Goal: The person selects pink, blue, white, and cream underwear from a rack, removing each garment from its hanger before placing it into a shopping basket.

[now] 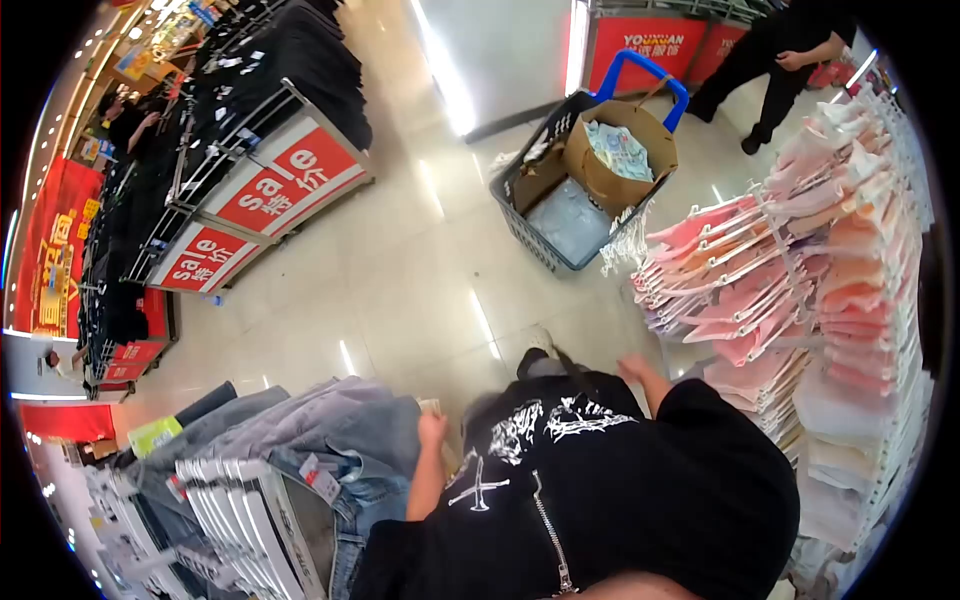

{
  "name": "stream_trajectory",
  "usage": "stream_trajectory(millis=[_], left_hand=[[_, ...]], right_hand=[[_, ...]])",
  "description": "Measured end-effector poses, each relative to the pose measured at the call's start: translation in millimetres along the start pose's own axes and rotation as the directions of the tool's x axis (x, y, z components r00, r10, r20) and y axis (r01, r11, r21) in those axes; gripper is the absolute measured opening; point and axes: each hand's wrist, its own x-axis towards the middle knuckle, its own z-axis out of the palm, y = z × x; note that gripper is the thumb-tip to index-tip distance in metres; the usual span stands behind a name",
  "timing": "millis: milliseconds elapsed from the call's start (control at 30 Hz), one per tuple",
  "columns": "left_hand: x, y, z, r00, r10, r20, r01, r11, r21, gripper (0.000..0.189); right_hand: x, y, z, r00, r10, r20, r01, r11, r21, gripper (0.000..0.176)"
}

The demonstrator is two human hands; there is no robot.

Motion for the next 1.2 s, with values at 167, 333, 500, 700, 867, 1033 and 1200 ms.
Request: stream_trajectory(millis=[167,333,500,700,867,1033,1200], left_hand=[[78,82,-41,0.997,0.075,-0.025,-0.076,0.996,-0.049,0.015],[132,98,-45,0.984,0.173,0.036,-0.175,0.984,0.04,0.014],[186,60,-56,0.967,0.146,0.21,-0.17,0.98,0.104,0.011],[307,84,-125,0.957,0.135,0.256,-0.204,0.941,0.269,0.025],[429,183,-168,0.922,0.163,0.353,-0.119,0.983,-0.143,0.022],[511,292,-166,0.837,0.215,0.503,-0.174,0.976,-0.127,0.015],[531,393,-105,0.725,0.347,0.595,-0.474,0.878,0.067,0.014]], right_hand=[[91,-165,-128,0.984,-0.011,-0.18,0.147,0.629,0.763,0.016],[115,-258,-209,0.949,-0.209,-0.234,0.311,0.524,0.793,0.018],[160,-208,-144,0.956,0.048,-0.288,0.193,0.637,0.746,0.013],[98,-182,-95,0.814,0.526,0.245,-0.543,0.541,0.643,0.022],[118,-244,-85,0.821,0.552,-0.145,-0.213,0.532,0.82,0.02],[131,-320,-134,0.714,0.631,-0.303,-0.291,0.661,0.691,0.018],[155,-308,-95,0.764,0.63,-0.143,-0.038,0.264,0.964,0.017]])
